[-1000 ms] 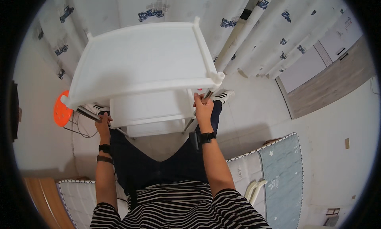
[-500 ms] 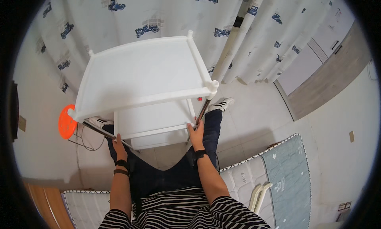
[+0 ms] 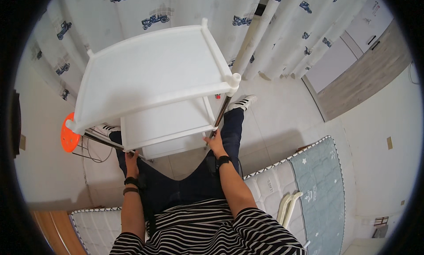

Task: Assembling a small white plastic shelving unit by attaching trays and handles to metal supports.

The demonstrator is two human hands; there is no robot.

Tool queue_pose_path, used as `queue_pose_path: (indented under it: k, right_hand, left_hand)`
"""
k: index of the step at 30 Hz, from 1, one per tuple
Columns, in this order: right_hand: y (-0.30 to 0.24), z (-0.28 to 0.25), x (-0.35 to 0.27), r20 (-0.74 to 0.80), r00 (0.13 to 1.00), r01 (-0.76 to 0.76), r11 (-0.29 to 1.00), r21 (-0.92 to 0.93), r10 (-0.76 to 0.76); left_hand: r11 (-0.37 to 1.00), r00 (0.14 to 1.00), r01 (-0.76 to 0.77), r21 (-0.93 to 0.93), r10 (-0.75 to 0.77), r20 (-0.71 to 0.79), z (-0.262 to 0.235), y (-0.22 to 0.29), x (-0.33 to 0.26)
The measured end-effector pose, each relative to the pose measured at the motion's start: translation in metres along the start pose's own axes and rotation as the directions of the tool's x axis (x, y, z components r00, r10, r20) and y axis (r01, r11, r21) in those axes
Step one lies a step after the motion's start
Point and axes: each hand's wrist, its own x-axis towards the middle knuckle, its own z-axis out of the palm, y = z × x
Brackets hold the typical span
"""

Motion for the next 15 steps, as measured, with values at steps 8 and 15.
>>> queue_pose_path:
  k: [8, 15]
  right_hand:
    - [0.018, -0.004, 0.001, -0.156, 0.988, -0.051, 0.984, -0.170, 0.024]
    - [0.025, -0.005, 0.005, -0.193, 0.936, -0.278, 0.955, 0.103, 0.293]
  left_hand:
    - [0.978, 0.963, 0.207, -0.024, -0.208, -0.173, -0.015, -0.025, 0.024]
    - [0.983, 0.972, 0.182, 0.030, -0.175, -0.158, -0.011, -0.022, 0.016]
